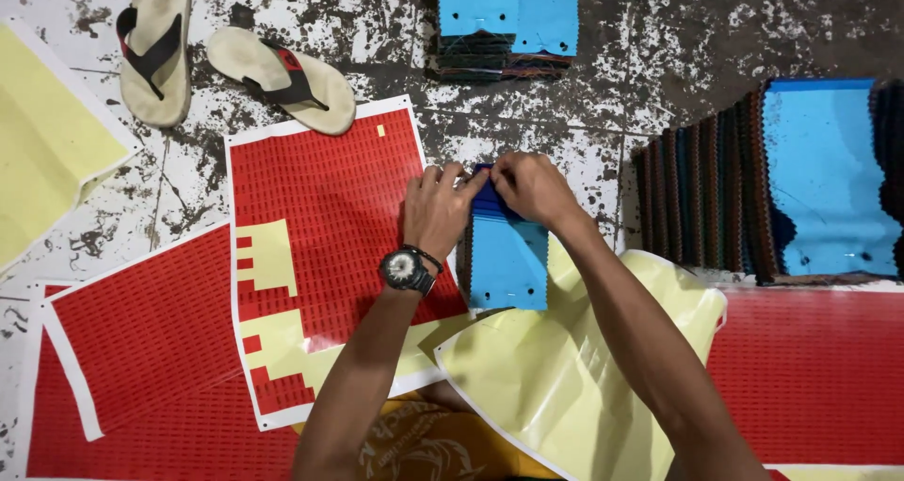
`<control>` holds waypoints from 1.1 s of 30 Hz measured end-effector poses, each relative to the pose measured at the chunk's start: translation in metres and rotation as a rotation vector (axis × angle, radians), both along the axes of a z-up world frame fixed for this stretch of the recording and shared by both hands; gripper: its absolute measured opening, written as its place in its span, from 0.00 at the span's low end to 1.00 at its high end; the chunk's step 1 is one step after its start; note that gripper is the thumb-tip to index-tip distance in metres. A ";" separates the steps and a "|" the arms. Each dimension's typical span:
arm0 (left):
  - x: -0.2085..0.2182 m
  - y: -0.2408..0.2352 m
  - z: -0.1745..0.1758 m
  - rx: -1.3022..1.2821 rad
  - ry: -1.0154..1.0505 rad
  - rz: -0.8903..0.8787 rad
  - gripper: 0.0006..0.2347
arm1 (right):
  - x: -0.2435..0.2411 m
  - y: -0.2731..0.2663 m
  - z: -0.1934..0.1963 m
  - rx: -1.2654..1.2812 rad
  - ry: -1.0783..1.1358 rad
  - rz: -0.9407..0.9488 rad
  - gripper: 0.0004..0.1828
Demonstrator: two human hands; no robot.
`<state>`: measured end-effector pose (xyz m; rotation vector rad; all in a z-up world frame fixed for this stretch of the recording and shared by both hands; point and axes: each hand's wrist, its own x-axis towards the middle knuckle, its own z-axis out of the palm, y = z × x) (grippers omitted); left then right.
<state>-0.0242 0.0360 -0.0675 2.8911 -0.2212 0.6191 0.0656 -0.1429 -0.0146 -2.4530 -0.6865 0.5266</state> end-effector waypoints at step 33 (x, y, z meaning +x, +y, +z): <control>0.022 0.016 0.045 -0.775 0.622 -0.135 0.15 | -0.005 -0.027 0.000 -0.247 -0.282 0.323 0.26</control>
